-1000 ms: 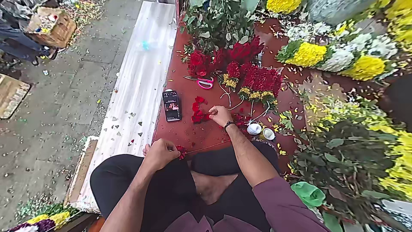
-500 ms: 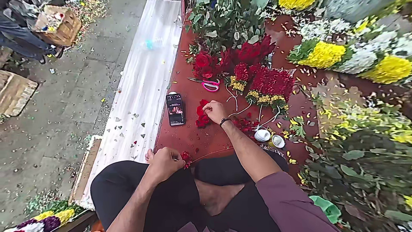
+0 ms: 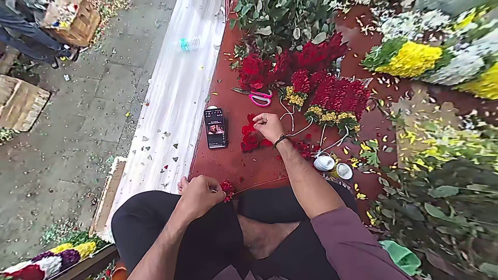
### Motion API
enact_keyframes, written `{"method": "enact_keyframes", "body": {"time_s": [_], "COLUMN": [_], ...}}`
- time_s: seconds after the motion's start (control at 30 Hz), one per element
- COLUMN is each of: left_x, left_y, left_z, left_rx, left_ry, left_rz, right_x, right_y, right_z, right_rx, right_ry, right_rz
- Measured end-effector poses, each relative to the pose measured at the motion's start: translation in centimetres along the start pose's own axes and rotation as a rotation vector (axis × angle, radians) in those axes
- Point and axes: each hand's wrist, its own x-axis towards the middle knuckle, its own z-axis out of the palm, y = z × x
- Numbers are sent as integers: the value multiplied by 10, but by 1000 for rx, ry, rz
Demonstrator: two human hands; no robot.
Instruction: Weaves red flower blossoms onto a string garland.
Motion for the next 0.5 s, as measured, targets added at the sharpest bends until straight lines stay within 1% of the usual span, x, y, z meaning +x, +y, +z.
{"method": "enact_keyframes", "body": {"time_s": [0.13, 0.2, 0.27, 0.37, 0.5], "left_x": [-4, -5, -6, -8, -8], "left_y": [-2, -2, -2, -1, -1], "left_z": [-1, 0, 0, 0, 0], "left_rx": [15, 31, 33, 26, 17], "left_ry": [28, 35, 37, 37, 40], "left_rz": [28, 47, 59, 74, 85], "right_x": [-35, -55, -74, -98, -116], "right_y": [-21, -30, -36, -43, -43], "right_z": [-21, -30, -35, -36, -35], "right_rx": [223, 358, 438, 499, 522], "right_ry": [-9, -24, -34, -10, -1], "right_rz": [43, 42, 27, 7, 40]}}
